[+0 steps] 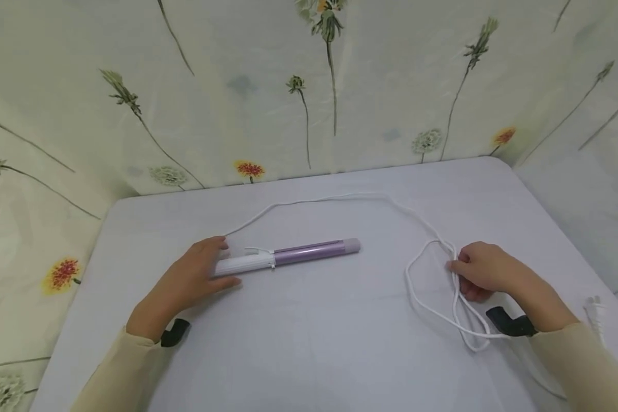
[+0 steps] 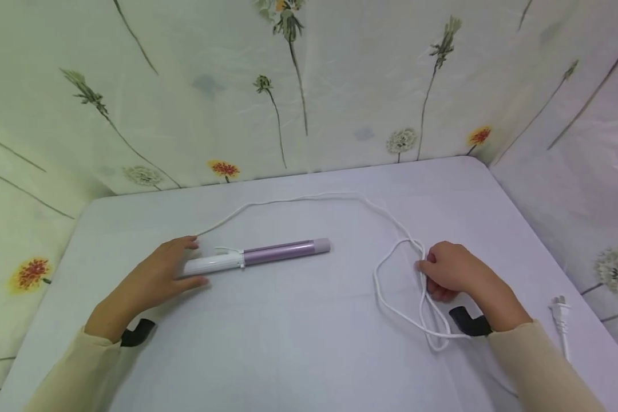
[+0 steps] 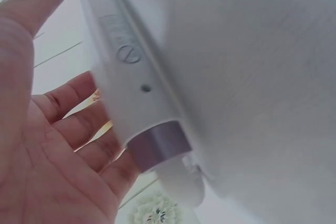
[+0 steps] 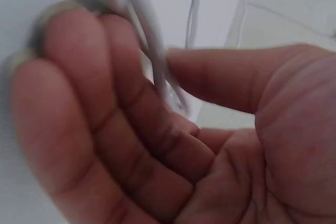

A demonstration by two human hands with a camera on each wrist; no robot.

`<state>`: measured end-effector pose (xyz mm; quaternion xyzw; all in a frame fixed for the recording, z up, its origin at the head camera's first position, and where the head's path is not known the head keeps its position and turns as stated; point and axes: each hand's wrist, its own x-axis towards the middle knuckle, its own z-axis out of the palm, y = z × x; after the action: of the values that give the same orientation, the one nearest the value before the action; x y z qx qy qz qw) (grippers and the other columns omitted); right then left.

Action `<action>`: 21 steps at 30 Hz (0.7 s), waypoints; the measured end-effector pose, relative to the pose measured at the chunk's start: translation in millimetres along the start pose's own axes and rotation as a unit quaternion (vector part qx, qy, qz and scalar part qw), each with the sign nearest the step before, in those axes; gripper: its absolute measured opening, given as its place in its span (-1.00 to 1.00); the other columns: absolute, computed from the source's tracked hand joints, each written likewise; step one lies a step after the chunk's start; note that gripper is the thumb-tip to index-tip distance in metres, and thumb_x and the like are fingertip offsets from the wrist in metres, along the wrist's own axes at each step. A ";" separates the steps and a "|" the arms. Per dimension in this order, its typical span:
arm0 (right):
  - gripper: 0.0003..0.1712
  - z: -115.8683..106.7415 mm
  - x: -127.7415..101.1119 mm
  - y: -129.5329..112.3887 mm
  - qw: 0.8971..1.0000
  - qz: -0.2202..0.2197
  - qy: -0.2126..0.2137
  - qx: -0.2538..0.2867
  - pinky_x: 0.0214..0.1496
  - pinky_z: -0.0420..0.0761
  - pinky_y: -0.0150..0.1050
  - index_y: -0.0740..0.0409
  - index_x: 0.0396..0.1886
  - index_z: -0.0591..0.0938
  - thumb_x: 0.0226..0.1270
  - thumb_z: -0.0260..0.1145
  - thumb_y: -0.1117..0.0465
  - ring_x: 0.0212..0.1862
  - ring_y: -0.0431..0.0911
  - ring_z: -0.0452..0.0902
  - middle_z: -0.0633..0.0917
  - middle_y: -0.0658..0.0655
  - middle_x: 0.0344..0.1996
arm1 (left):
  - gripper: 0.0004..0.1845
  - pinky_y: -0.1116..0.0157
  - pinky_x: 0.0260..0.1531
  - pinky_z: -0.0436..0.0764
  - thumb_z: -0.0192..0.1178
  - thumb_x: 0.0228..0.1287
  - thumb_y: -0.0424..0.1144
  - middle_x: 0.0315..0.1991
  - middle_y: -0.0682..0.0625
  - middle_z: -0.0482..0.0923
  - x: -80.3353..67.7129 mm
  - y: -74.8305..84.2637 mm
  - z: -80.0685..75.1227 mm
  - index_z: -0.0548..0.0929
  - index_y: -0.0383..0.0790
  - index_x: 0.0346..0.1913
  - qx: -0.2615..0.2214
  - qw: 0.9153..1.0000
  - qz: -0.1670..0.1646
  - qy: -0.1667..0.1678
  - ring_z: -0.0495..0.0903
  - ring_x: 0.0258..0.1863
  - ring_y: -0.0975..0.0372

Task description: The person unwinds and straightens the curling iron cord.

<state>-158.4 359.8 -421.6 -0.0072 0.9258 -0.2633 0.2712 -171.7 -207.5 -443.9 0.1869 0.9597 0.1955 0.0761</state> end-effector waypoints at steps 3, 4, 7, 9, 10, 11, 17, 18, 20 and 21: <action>-0.65 -6.6 10.3 0.3 1.000 0.010 0.009 0.017 -0.43 0.70 -0.14 0.32 -0.37 0.54 0.61 0.16 0.16 -0.57 -0.07 0.64 0.64 0.09 -0.61 | -0.11 -0.12 0.40 0.32 0.49 0.25 0.13 0.53 -0.19 0.29 -1.3 1.5 -2.4 0.38 -0.31 0.45 -0.016 1.000 0.002 0.010 0.24 0.51 -0.10; -0.65 -8.5 13.8 0.7 1.000 0.014 0.013 0.018 -0.42 0.70 -0.15 0.34 -0.35 0.55 0.61 0.15 0.15 -0.57 -0.07 0.64 0.64 0.09 -0.61 | -0.11 -0.13 0.40 0.31 0.49 0.25 0.14 0.53 -0.18 0.28 -1.6 2.1 -2.8 0.38 -0.30 0.45 -0.021 1.000 0.001 0.012 0.23 0.52 -0.09; -0.63 -13.8 22.1 1.6 0.999 0.025 0.026 0.020 -0.41 0.70 -0.15 0.40 -0.29 0.55 0.60 0.15 0.14 -0.56 -0.08 0.64 0.65 0.10 -0.59 | -0.11 -0.13 0.40 0.31 0.48 0.24 0.18 0.54 -0.14 0.27 -2.5 4.2 -3.1 0.38 -0.26 0.45 -0.036 0.999 0.000 0.019 0.22 0.53 -0.07; -0.62 -16.3 25.2 2.1 0.999 0.034 0.032 0.020 -0.40 0.71 -0.15 0.45 -0.22 0.53 0.60 0.16 0.12 -0.55 -0.08 0.64 0.65 0.11 -0.57 | -0.11 -0.13 0.40 0.31 0.48 0.24 0.19 0.54 -0.13 0.27 -3.4 5.6 -3.3 0.38 -0.23 0.45 -0.039 0.999 0.000 0.023 0.23 0.53 -0.06; -0.60 -17.1 26.5 2.8 0.999 0.037 0.035 0.017 -0.39 0.71 -0.15 0.46 -0.19 0.53 0.60 0.16 0.12 -0.54 -0.09 0.64 0.65 0.12 -0.56 | -0.11 -0.13 0.40 0.31 0.48 0.24 0.19 0.55 -0.12 0.27 -3.8 6.5 -3.4 0.38 -0.23 0.46 -0.041 0.999 0.001 0.025 0.23 0.52 -0.06; -0.59 -17.9 26.7 3.3 0.998 0.039 0.038 0.016 -0.39 0.70 -0.15 0.48 -0.16 0.52 0.60 0.16 0.11 -0.53 -0.09 0.63 0.65 0.12 -0.55 | -0.11 -0.13 0.40 0.31 0.48 0.24 0.18 0.54 -0.12 0.27 -4.5 7.4 -3.3 0.38 -0.23 0.46 -0.041 0.999 0.001 0.027 0.23 0.52 -0.06; -0.34 -18.8 17.8 6.5 0.996 0.023 0.077 -0.041 -0.28 0.64 -0.03 0.54 0.07 0.47 0.62 0.12 -0.11 -0.36 0.07 0.62 0.67 0.25 -0.38 | 0.00 -0.13 0.40 0.31 0.50 0.22 0.17 0.50 -0.21 0.32 -15.6 16.2 1.6 0.28 -0.28 0.54 -0.034 0.998 0.006 0.050 0.29 0.49 -0.11; -0.26 -18.2 14.4 5.7 0.994 0.017 0.090 -0.058 -0.20 0.63 0.06 0.54 0.15 0.44 0.63 0.08 -0.17 -0.26 0.17 0.63 0.68 0.35 -0.28 | 0.03 -0.13 0.40 0.31 0.51 0.21 0.17 0.49 -0.23 0.33 -18.3 18.6 2.6 0.26 -0.30 0.55 -0.030 0.998 0.013 0.060 0.31 0.48 -0.12; -0.13 -15.4 6.1 0.4 0.989 0.003 0.121 -0.087 0.01 0.58 0.29 0.55 0.31 0.39 0.63 0.02 -0.26 0.00 0.39 0.57 0.62 0.54 -0.01 | 0.06 -0.13 0.41 0.30 0.52 0.20 0.17 0.49 -0.25 0.33 -23.8 24.8 4.2 0.24 -0.34 0.56 -0.017 0.996 0.029 0.081 0.32 0.47 -0.13; -0.09 -13.0 1.3 -4.2 0.985 -0.008 0.140 -0.096 0.12 0.49 0.38 0.55 0.38 0.34 0.63 0.00 -0.29 0.14 0.47 0.49 0.55 0.60 0.14 | 0.08 -0.13 0.41 0.30 0.52 0.20 0.17 0.50 -0.25 0.32 -26.7 29.1 4.4 0.22 -0.35 0.57 -0.010 0.995 0.035 0.089 0.31 0.48 -0.14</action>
<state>-166.6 362.2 -410.9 -0.0036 0.9755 -0.1741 0.1347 -136.6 -191.5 -434.3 0.2012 0.9537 0.2232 -0.0152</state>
